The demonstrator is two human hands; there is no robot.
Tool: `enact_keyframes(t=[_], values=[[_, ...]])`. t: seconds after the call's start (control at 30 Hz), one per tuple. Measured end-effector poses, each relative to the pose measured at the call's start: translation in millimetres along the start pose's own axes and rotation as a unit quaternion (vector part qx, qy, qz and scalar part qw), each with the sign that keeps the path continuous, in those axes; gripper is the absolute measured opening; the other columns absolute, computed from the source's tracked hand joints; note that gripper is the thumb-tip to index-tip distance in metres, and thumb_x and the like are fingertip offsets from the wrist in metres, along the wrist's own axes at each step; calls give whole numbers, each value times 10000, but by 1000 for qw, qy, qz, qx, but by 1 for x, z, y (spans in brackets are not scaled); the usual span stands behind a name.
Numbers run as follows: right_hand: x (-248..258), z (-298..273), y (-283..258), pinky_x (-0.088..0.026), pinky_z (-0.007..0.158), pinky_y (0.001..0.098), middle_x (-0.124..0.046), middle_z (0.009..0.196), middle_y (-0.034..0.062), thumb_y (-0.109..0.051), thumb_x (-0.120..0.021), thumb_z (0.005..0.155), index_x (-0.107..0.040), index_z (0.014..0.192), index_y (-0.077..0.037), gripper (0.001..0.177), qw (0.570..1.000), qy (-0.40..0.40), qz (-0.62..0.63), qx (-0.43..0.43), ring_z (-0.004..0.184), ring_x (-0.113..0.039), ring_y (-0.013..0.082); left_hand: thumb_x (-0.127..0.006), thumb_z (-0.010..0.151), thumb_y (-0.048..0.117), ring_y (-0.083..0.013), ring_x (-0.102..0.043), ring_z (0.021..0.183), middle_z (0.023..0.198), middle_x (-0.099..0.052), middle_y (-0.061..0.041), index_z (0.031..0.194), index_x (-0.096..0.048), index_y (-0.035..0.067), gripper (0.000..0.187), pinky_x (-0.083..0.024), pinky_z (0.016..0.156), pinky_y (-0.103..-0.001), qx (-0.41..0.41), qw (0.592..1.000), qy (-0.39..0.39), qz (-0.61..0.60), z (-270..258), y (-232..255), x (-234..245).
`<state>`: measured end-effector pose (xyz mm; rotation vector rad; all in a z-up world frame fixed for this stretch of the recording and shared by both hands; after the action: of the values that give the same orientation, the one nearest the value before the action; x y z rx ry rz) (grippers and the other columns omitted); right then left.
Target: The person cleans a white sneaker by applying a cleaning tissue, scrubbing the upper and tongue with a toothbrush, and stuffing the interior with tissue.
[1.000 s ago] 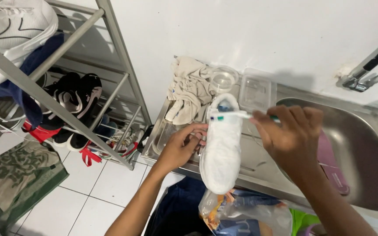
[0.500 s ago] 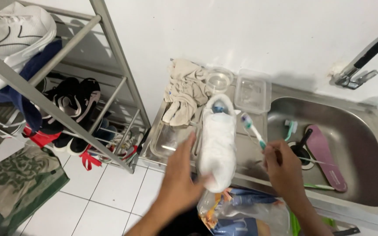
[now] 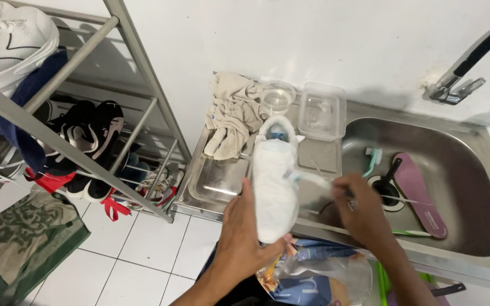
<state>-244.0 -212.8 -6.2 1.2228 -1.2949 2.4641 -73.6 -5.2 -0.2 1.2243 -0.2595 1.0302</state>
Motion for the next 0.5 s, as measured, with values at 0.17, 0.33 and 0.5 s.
enact_keyframes(t=[0.17, 0.33, 0.5], values=[[-20, 19, -10, -465, 713, 350, -644, 906, 58, -207, -570, 988, -655, 996, -97, 139, 998, -51, -23, 18, 788, -604, 207, -744, 805, 497, -432, -405, 1424, 1589, -390, -245, 1608, 164, 75, 1283, -380, 1084, -514, 176, 971, -66, -144, 5, -12, 21], [-15, 31, -26, -443, 698, 352, -629, 845, 42, -205, -561, 1005, -638, 964, -96, 140, 999, -17, 3, -39, 745, -569, 189, -705, 829, 472, -378, -524, 1349, 1583, -452, -173, 1612, 179, 159, 1222, -442, 1030, -409, 201, 963, -72, -164, 0, -17, 34], [-32, 37, -27, -506, 734, 326, -669, 884, 43, -223, -580, 988, -647, 963, -111, 133, 995, -84, 22, 56, 788, -657, 188, -681, 848, 431, -353, -668, 1181, 1504, -569, -147, 1622, 129, 158, 1154, -529, 916, -387, 189, 965, -51, -177, 1, -24, 37]])
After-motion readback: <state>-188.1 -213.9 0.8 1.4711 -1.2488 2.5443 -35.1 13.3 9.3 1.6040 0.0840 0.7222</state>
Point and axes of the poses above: each hand's wrist, its own z-axis towards the middle knuckle, its own x-axis out of the back of the hand, y = z × x, the point moved 4 cm from there along z, towards the middle knuckle
